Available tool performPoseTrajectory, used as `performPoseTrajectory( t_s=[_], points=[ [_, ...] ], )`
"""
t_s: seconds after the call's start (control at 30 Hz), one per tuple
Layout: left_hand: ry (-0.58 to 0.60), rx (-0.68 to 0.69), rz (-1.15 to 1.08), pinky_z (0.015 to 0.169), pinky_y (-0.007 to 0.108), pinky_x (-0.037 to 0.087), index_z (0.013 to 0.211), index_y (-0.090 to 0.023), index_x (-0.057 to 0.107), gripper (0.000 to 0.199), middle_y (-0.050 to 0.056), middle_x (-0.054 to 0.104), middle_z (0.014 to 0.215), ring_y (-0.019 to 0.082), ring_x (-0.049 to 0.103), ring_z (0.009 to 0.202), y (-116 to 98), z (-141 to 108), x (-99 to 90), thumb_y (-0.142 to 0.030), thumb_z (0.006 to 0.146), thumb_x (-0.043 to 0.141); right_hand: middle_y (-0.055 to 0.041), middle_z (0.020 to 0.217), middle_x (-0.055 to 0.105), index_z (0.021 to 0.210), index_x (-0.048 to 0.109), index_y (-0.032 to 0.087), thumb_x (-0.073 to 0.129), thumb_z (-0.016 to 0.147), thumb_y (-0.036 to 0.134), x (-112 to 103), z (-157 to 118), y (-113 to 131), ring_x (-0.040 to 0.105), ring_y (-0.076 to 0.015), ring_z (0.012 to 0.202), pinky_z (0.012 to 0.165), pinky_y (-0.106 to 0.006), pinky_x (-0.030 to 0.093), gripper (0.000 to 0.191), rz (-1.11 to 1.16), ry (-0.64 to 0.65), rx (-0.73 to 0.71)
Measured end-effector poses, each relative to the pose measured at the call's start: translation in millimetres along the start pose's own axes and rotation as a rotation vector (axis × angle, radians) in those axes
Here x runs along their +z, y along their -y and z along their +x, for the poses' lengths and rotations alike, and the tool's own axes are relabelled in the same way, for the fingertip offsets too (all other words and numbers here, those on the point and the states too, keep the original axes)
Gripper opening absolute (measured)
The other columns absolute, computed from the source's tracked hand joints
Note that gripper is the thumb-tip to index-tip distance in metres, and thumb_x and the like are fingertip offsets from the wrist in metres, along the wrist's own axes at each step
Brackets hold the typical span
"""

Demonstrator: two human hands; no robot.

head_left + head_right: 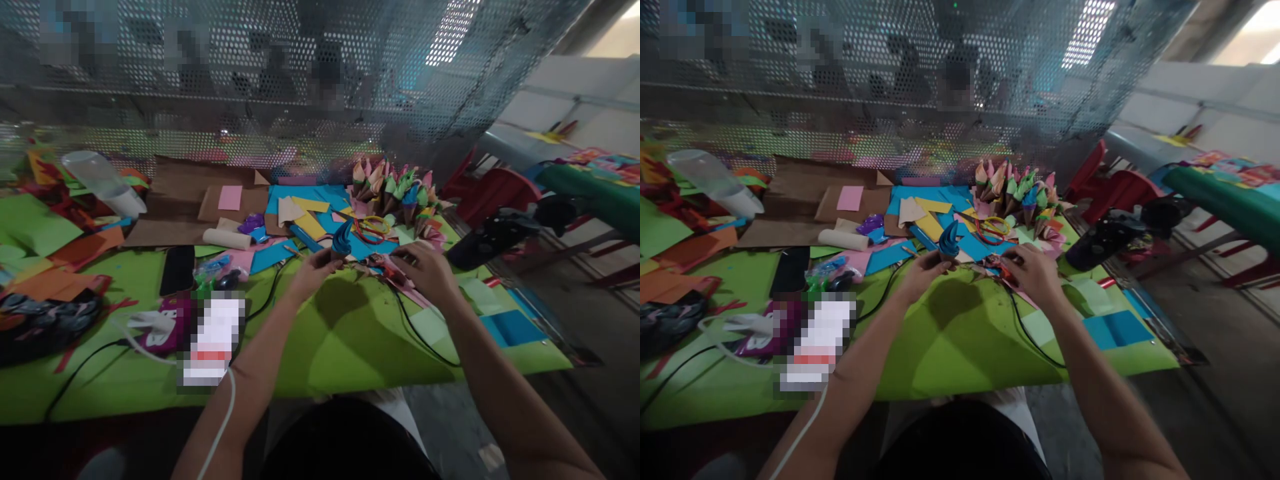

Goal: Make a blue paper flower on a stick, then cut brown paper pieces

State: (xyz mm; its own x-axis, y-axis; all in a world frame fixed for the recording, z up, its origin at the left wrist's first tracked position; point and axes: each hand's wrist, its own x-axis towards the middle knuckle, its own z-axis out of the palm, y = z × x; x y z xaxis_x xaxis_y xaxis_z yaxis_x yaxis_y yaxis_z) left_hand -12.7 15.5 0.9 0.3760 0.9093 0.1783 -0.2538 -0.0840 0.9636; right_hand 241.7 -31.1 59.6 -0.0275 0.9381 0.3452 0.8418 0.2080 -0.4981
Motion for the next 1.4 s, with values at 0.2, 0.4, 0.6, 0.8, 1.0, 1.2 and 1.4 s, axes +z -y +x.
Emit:
performPoseTrajectory(
  t_s=[0.2, 0.4, 0.6, 0.8, 1.0, 1.2, 1.4],
  points=[
    [0.022, -0.018, 0.045, 0.08, 0.032, 0.049, 0.098, -0.02, 0.075, 0.038, 0.005, 0.074, 0.092, 0.017, 0.063, 0.081, -2.2, -1.0, 0.8, -0.05, 0.075, 0.08, -0.0059, 0.088, 0.073, 0.092, 0.079, 0.024, 0.065, 0.087, 0.034, 5.8, 9.3, 54.9, 0.065, -0.0228, 0.086, 0.08, -0.036, 0.05, 0.018, 0.403, 0.051, -0.156],
    [0.056, -0.011, 0.024, 0.082, 0.03, 0.049, 0.102, -0.018, 0.073, 0.041, 0.005, 0.071, 0.093, 0.016, 0.061, 0.083, -0.6, 0.6, 1.7, -0.047, 0.074, 0.081, -0.0068, 0.091, 0.074, 0.097, 0.081, 0.025, 0.064, 0.087, 0.027, 18.4, 16.3, 62.8, 0.066, -0.0243, 0.09, 0.083, -0.037, 0.05, 0.02, 0.354, 0.024, -0.203],
    [0.039, -0.039, 0.042, 0.087, 0.03, 0.048, 0.11, -0.014, 0.07, 0.05, 0.006, 0.07, 0.1, 0.016, 0.06, 0.088, -1.9, 0.0, 4.1, -0.048, 0.074, 0.08, -0.0052, 0.085, 0.074, 0.089, 0.079, 0.024, 0.066, 0.086, 0.023, 25.2, 17.6, 57.4, 0.068, -0.023, 0.082, 0.074, -0.034, 0.05, 0.014, 0.232, -0.028, -0.249],
    [0.051, -0.024, 0.064, 0.084, 0.029, 0.049, 0.107, -0.014, 0.071, 0.053, 0.006, 0.069, 0.098, 0.015, 0.058, 0.086, -4.4, 0.9, 4.5, -0.053, 0.072, 0.08, -0.0048, 0.086, 0.075, 0.09, 0.078, 0.023, 0.066, 0.087, 0.02, 23.7, 19.3, 60.7, 0.068, -0.0216, 0.08, 0.073, -0.032, 0.049, 0.013, 0.152, -0.022, -0.322],
    [0.076, -0.01, 0.083, 0.078, 0.027, 0.048, 0.102, -0.014, 0.071, 0.05, 0.005, 0.068, 0.093, 0.014, 0.056, 0.081, -5.2, 1.3, 5.2, -0.054, 0.073, 0.078, -0.0045, 0.084, 0.074, 0.088, 0.077, 0.022, 0.067, 0.086, 0.018, 18.3, 24.3, 60.1, 0.066, -0.0202, 0.078, 0.072, -0.03, 0.047, 0.011, 0.126, 0.027, -0.362],
    [0.11, -0.031, 0.126, 0.075, 0.027, 0.047, 0.102, -0.016, 0.07, 0.045, 0.005, 0.067, 0.094, 0.015, 0.056, 0.082, -6.4, 0.7, 4.6, -0.054, 0.077, 0.073, -0.0044, 0.083, 0.074, 0.087, 0.077, 0.022, 0.065, 0.088, 0.021, 15.2, 27.3, 57.0, 0.066, -0.0204, 0.079, 0.073, -0.031, 0.046, 0.012, 0.162, 0.088, -0.367],
    [0.125, -0.035, 0.138, 0.075, 0.027, 0.046, 0.113, -0.015, 0.068, 0.051, 0.006, 0.068, 0.095, 0.015, 0.057, 0.082, -0.1, 2.3, 1.6, -0.054, 0.08, 0.071, -0.0046, 0.082, 0.073, 0.087, 0.076, 0.021, 0.065, 0.087, 0.022, 10.7, 29.6, 58.6, 0.065, -0.0203, 0.078, 0.07, -0.03, 0.044, 0.011, 0.152, 0.145, -0.348]
  ],
)
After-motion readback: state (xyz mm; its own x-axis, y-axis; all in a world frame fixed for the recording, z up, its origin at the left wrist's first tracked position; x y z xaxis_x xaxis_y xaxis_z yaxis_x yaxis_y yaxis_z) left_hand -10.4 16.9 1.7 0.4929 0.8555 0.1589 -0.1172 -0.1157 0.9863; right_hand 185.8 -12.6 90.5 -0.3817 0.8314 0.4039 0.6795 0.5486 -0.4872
